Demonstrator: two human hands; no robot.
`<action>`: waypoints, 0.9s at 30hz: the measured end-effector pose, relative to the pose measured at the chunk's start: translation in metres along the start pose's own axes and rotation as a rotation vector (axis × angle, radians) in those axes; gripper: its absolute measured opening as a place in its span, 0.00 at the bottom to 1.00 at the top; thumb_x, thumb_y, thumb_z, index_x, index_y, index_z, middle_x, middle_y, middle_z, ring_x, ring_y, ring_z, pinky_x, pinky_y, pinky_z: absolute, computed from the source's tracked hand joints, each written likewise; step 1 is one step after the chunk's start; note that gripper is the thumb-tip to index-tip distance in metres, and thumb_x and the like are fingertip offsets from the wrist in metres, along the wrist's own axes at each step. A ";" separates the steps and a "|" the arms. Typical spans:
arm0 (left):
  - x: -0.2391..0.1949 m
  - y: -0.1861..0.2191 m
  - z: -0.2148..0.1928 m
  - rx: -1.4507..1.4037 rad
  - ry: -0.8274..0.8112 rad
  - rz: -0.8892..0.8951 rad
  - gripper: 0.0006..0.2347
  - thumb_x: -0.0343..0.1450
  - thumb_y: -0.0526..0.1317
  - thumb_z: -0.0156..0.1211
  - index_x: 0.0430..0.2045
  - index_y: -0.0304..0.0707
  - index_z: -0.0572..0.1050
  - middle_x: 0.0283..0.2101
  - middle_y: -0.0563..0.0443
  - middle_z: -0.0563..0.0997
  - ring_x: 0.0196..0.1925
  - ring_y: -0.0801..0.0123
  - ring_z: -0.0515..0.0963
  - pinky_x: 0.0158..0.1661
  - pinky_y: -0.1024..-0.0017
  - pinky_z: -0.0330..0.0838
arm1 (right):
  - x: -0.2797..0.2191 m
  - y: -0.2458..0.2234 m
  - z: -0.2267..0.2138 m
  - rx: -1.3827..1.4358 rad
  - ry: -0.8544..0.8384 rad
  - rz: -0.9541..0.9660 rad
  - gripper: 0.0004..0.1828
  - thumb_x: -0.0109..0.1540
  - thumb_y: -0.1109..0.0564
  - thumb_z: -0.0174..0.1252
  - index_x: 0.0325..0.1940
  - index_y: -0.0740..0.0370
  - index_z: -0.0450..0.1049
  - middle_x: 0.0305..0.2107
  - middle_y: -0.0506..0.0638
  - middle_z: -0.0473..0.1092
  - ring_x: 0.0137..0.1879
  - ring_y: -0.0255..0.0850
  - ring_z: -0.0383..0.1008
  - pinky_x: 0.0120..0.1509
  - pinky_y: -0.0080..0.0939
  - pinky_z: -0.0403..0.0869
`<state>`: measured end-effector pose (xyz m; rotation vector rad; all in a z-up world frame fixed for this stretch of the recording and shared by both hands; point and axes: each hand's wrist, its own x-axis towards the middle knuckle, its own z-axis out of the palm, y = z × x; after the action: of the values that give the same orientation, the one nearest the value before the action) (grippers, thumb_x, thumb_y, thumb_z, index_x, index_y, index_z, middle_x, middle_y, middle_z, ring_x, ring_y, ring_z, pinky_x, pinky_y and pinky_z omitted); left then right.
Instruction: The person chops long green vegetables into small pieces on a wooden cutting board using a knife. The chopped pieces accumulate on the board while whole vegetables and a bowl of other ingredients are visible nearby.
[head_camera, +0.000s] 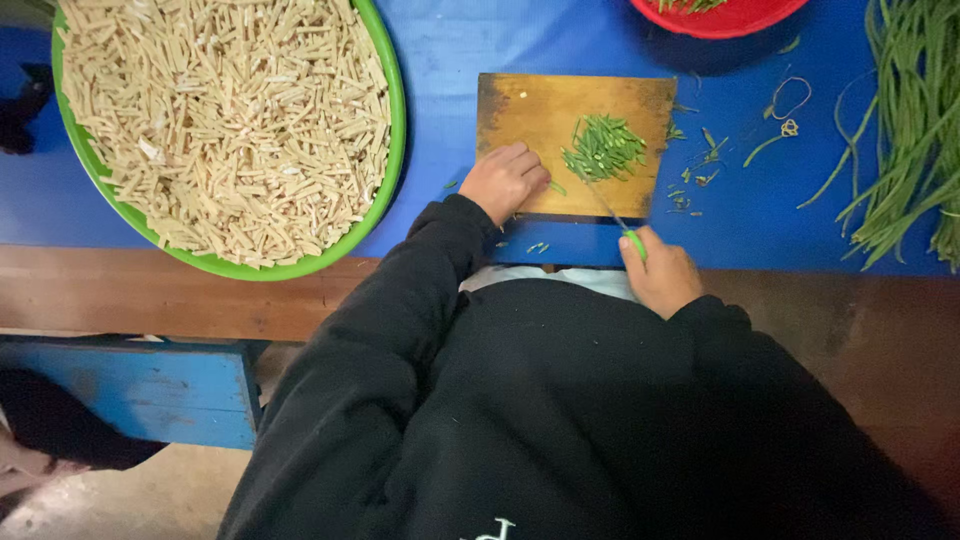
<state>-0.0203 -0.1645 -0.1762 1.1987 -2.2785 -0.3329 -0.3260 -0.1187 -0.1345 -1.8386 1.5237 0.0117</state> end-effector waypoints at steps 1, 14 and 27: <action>0.001 -0.001 0.000 0.023 0.012 0.008 0.03 0.68 0.37 0.61 0.30 0.41 0.78 0.35 0.54 0.74 0.41 0.60 0.79 0.40 0.63 0.76 | 0.002 0.000 0.001 -0.016 -0.024 0.020 0.18 0.70 0.45 0.49 0.47 0.63 0.73 0.26 0.68 0.74 0.35 0.68 0.75 0.40 0.66 0.71; -0.020 0.027 0.014 0.060 -0.020 -0.230 0.06 0.70 0.37 0.57 0.37 0.40 0.76 0.37 0.54 0.76 0.40 0.63 0.80 0.35 0.65 0.76 | 0.013 -0.001 0.016 -0.317 -0.090 -0.045 0.20 0.70 0.41 0.48 0.40 0.58 0.73 0.21 0.64 0.74 0.29 0.66 0.76 0.35 0.67 0.73; -0.021 0.031 0.013 0.093 0.000 -0.224 0.09 0.67 0.36 0.56 0.39 0.39 0.78 0.39 0.55 0.76 0.41 0.64 0.78 0.38 0.67 0.76 | 0.013 -0.023 -0.016 -0.520 -0.043 -0.182 0.20 0.71 0.43 0.47 0.36 0.59 0.72 0.18 0.58 0.74 0.24 0.57 0.77 0.29 0.58 0.74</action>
<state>-0.0394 -0.1294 -0.1804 1.5066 -2.1839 -0.3122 -0.3090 -0.1377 -0.1171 -2.3595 1.4035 0.3921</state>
